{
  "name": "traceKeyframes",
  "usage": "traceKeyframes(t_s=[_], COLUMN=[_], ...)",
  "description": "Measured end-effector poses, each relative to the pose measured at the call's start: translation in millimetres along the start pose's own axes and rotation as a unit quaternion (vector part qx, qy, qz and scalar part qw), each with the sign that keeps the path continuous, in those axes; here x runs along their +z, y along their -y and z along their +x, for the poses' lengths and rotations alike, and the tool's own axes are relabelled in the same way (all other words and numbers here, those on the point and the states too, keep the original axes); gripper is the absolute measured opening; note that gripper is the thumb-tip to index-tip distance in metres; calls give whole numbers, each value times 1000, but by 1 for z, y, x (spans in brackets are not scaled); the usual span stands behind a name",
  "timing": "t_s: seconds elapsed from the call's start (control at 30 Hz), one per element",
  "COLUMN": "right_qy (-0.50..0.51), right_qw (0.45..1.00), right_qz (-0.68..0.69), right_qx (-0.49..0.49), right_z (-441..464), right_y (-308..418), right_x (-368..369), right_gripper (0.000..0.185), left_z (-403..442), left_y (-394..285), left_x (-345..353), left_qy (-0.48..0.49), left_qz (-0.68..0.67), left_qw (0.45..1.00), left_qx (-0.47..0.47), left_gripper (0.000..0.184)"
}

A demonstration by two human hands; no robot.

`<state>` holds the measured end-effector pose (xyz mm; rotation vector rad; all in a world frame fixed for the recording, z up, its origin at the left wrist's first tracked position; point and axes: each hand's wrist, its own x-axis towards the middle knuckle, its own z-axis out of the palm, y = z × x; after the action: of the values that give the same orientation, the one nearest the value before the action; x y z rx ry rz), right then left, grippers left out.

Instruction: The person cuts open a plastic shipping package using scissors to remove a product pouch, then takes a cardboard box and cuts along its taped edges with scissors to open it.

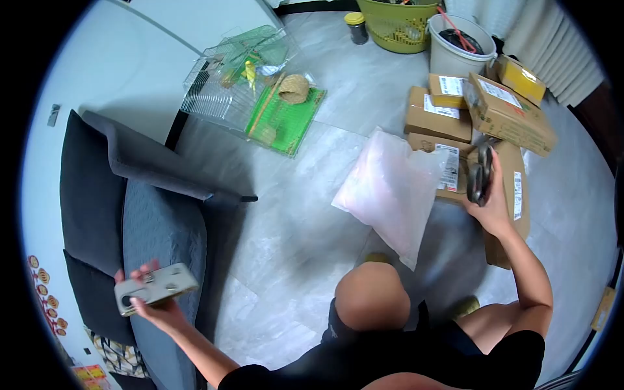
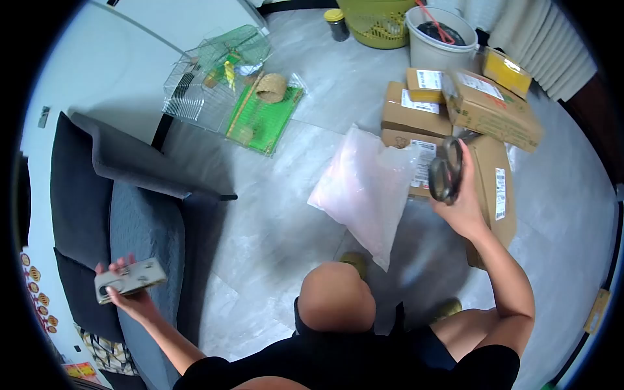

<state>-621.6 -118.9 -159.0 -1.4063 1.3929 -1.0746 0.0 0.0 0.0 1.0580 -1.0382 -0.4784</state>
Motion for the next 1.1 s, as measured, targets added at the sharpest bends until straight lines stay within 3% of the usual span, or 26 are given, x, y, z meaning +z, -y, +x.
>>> traceKeyframes(t_s=[0.03,0.07,0.1,0.13,0.17,0.23,0.3,0.33,0.4,0.43,0.47,0.57,0.63,0.67,0.77,0.8,0.83,0.87,0.9,0.93,0.97,1.0,1.03,1.07,1.1], right_qy=[-2,-11,-10,-4,-6,-28,-62,-74,-96,-100,-104,-88,-63,-66,-43,-33,-24,-12,1,25,50,63,72,91,107], right_qw=[1000,999,999,999,999,996,998,997,995,995,995,995,995,994,978,973,980,987,992,999,997,980,957,934,907], right_qz=[-12,-38,24,34,48,88,17,11,-9,-7,-2,19,61,73,195,218,185,148,111,42,-25,-118,-208,-244,-277], right_qx=[16,19,-30,-6,8,11,-17,3,24,19,13,41,47,39,64,74,68,62,55,-3,-63,-147,-190,-244,-297], right_z=[-11,-22,29,19,15,19,19,15,6,-1,-7,-19,-26,-27,-28,-25,-21,-15,-10,-8,-6,-2,2,9,14], right_y=[1,1,-10,-5,-4,-7,-8,-5,2,3,-1,-4,-9,-9,-1,6,10,12,17,26,34,37,49,55,56], right_x=[-13,-26,25,21,22,25,18,14,6,2,-2,-24,-35,-35,-40,-39,-36,-34,-31,-21,-11,-7,-4,-2,-1], right_gripper=[105,104,104,104,103,103,104,104,105,106,106,118,125,123,123,116,110,103,96,79,65,69,65,63,62], left_z=[-2,6,69,89,115,169,175,175,163,155,165,146,133,131,125,106,89,51,16,-8,-26,-47,-62,-73,-83], left_y=[0,8,-1,5,15,63,104,128,144,138,134,129,126,120,129,119,122,120,120,127,149,150,153,146,140], left_x=[-12,-49,-103,-117,-128,-213,-232,-248,-256,-260,-292,-281,-276,-268,-231,-145,-38,81,178,222,255,303,342,378,406], left_qy=[-148,-186,-213,-325,-426,-617,-728,-793,-808,-750,-706,-598,-537,-521,-480,-279,-109,14,115,282,417,536,614,632,639], left_qz=[11,-17,-38,-8,21,199,171,186,241,283,373,581,609,632,769,816,650,572,374,301,133,-11,-53,-98,-133], left_qw=[988,982,971,933,880,674,600,526,524,596,602,537,546,524,409,424,685,798,920,909,889,806,710,631,587], left_qx=[41,32,104,153,210,355,283,245,122,39,21,-131,-208,-236,103,276,311,188,22,-56,-135,-250,-341,-439,-479], left_gripper=[70,61,53,56,59,76,91,97,108,114,125,130,128,117,97,65,45,35,31,32,37,61,80,93,101])
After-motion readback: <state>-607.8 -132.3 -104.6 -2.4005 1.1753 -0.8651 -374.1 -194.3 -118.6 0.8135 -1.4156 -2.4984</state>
